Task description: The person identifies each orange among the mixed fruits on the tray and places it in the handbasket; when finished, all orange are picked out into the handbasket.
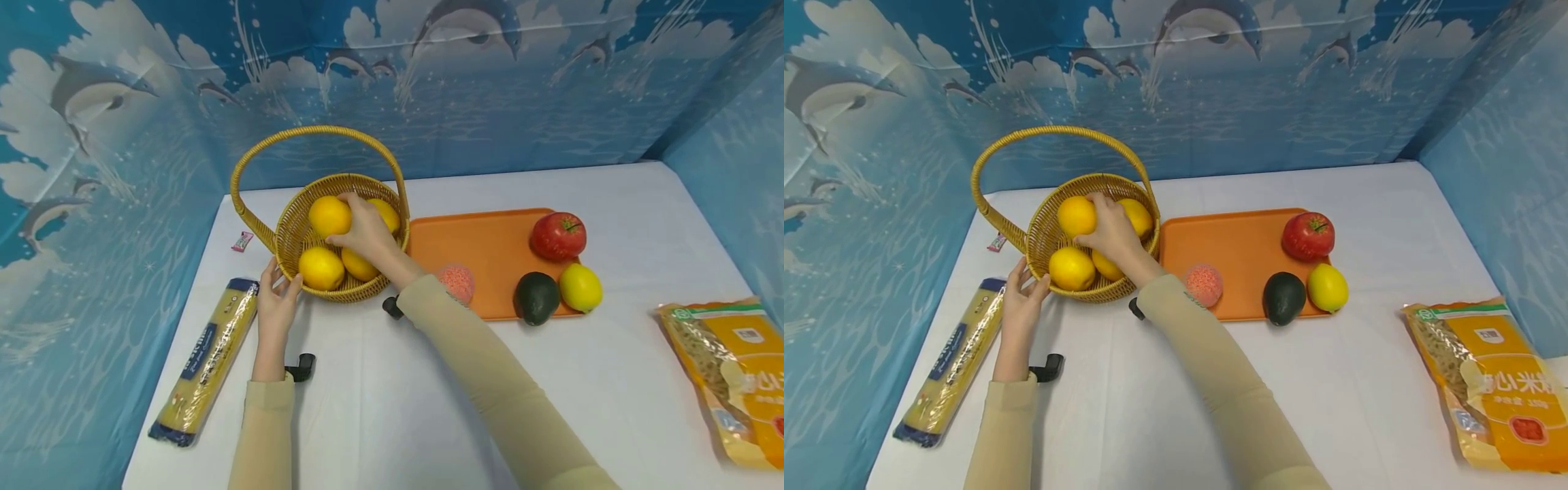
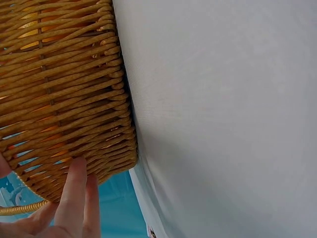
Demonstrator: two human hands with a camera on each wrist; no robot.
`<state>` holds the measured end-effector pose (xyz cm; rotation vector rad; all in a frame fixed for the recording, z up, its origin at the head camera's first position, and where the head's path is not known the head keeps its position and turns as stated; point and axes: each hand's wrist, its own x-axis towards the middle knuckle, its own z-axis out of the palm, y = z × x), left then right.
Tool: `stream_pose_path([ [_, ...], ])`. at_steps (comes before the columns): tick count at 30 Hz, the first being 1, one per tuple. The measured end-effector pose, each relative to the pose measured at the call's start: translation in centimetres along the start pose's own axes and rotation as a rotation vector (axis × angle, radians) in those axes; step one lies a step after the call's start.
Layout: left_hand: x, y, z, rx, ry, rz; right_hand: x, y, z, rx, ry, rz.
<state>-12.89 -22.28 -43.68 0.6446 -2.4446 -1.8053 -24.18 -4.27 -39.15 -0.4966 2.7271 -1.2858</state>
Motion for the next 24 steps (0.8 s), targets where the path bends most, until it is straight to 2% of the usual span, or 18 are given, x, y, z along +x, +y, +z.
stream_pose_path([
  [14,0.1,-0.2,0.0,0.003,0.013,0.002,0.7,-0.4,1.1,-0.192,-0.046,0.002],
  [24,0.0,-0.3,0.1,-0.01,0.008,0.008,0.6,-0.5,2.0,-0.271,-0.08,0.016],
])
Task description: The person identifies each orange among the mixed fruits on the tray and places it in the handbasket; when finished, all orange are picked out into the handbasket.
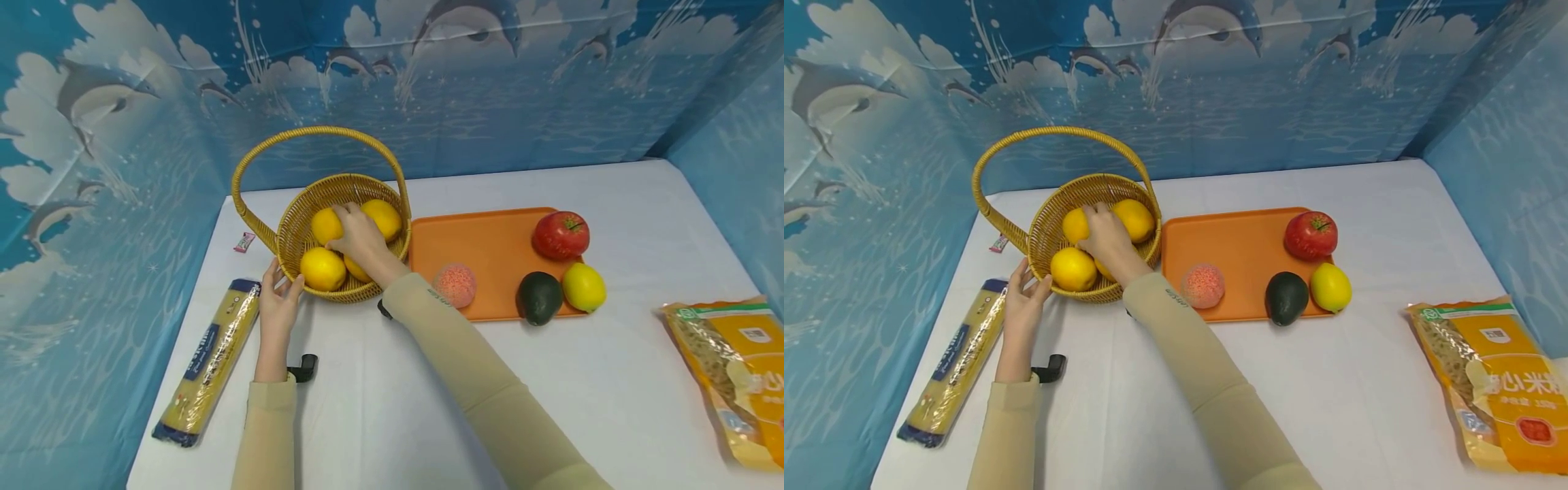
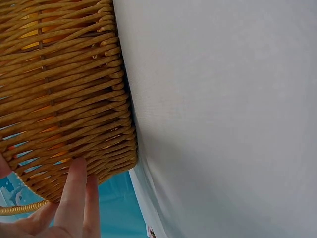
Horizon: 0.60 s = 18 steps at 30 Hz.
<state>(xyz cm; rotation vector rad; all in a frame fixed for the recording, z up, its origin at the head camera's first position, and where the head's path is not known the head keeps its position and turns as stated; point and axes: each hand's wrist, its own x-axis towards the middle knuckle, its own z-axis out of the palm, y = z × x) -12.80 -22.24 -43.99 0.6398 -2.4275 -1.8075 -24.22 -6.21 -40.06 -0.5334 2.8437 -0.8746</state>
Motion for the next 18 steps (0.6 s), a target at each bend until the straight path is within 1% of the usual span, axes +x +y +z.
stream_pose_path([
  [5,-0.01,0.06,0.09,0.005,0.0,-0.002,-0.18,0.15,0.25,-0.003,0.002,0.004],
  [12,-0.12,0.17,0.17,0.012,0.01,-0.006,-0.34,0.18,0.09,-0.002,-0.024,0.003],
  [18,-0.16,0.24,0.16,0.005,0.011,-0.005,-0.67,0.17,-0.55,0.051,-0.038,0.016],
])
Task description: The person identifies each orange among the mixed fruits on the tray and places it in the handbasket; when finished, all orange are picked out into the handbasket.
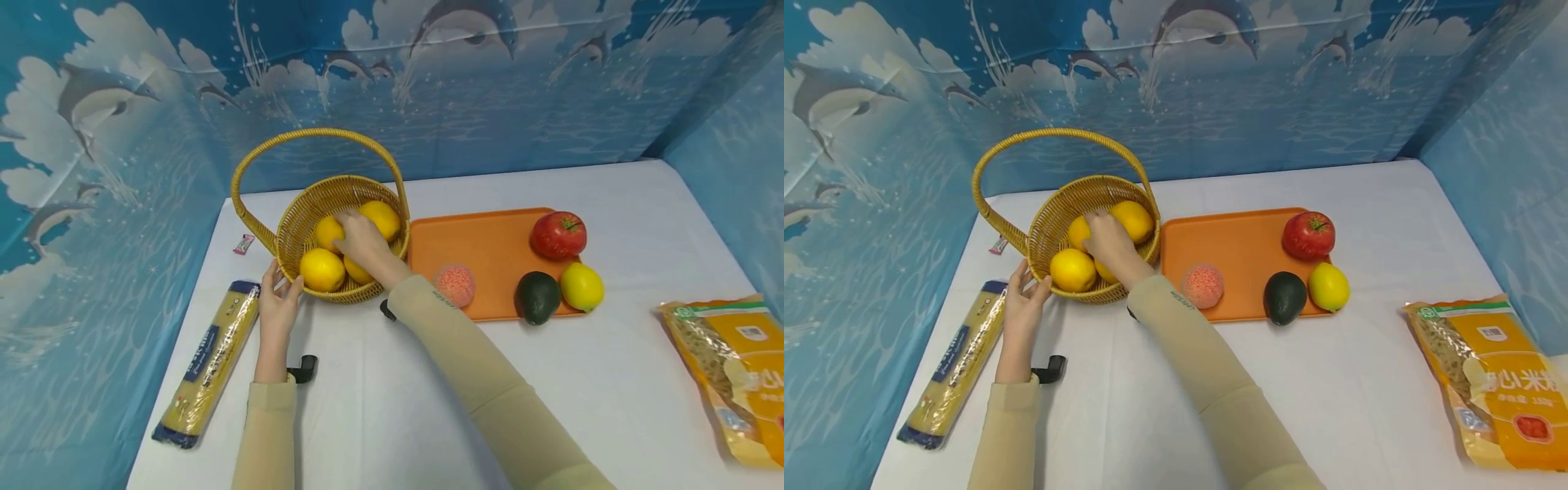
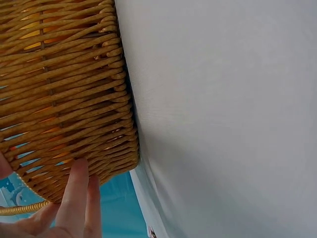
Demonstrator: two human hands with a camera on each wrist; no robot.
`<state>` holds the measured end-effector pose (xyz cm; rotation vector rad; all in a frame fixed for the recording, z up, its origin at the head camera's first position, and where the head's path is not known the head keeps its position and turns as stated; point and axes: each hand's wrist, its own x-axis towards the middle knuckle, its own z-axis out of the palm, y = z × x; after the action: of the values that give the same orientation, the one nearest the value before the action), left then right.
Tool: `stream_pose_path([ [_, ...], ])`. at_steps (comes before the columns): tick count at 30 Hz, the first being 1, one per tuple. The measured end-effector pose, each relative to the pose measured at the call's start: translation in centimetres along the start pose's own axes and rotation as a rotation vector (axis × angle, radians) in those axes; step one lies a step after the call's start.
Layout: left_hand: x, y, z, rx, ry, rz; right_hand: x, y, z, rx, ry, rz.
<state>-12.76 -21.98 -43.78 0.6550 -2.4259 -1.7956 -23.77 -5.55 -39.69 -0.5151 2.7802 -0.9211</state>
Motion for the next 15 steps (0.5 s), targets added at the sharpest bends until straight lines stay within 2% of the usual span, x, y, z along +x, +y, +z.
stream_pose_path([
  [8,0.3,0.2,-0.2,0.015,-0.011,0.003,-1.4,0.0,-2.6,0.153,0.056,-0.038],
  [12,0.3,0.4,-0.5,0.052,-0.016,-0.002,-3.0,0.6,-4.4,0.241,0.093,-0.052],
  [15,0.1,0.7,-0.7,0.066,0.005,0.032,-4.4,1.5,-6.0,0.332,0.134,-0.074],
])
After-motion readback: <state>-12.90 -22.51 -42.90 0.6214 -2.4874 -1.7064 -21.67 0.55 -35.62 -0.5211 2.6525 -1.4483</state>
